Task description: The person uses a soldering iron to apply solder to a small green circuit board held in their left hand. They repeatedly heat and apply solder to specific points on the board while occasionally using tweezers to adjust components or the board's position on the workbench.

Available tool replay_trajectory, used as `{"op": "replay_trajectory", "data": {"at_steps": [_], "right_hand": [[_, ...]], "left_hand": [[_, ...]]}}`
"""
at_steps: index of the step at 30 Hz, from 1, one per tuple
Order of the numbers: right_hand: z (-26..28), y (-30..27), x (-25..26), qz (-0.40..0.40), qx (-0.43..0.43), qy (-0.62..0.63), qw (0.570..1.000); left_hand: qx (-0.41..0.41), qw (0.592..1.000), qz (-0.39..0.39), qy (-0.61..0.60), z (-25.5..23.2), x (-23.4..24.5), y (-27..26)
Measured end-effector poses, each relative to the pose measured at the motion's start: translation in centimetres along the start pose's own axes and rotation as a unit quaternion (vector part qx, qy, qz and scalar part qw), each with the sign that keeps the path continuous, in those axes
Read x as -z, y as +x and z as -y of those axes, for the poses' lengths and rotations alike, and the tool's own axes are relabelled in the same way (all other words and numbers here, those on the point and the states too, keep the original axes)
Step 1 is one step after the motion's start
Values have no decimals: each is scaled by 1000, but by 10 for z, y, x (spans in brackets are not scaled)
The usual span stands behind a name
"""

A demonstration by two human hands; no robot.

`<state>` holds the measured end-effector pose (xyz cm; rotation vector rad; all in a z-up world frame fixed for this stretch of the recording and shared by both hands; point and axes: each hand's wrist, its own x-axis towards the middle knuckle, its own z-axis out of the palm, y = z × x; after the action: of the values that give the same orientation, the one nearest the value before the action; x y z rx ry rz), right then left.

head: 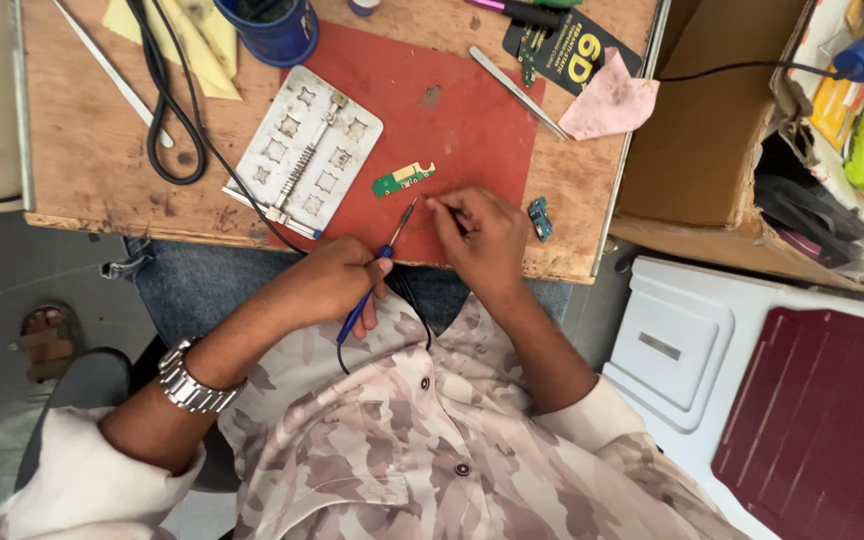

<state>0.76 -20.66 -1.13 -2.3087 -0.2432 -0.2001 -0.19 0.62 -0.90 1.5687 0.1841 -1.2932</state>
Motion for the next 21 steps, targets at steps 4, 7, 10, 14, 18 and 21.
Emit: {"op": "replay_trajectory", "data": {"at_steps": [4,7,10,14,18,21], "right_hand": [[-2,2,-3,40,27,55,997],[-4,2,-4,2,1,29,1000],[-5,1,-5,-27,-30,8,999],[-4,1,-4,22,42,30,998],[0,3,-3,-9,-31,48,998],[-3,2,-1,22,17,28,999]], "left_hand": [[-17,1000,0,2,-1,3,-1],[-14,1000,13,3,1,3,2],[-11,1000,2,10,3,2,2],[0,1000,-2,7,3,1,1],[-11,1000,-6,9,-3,3,-5],[-23,999,-11,25,-5,3,-6]]}}
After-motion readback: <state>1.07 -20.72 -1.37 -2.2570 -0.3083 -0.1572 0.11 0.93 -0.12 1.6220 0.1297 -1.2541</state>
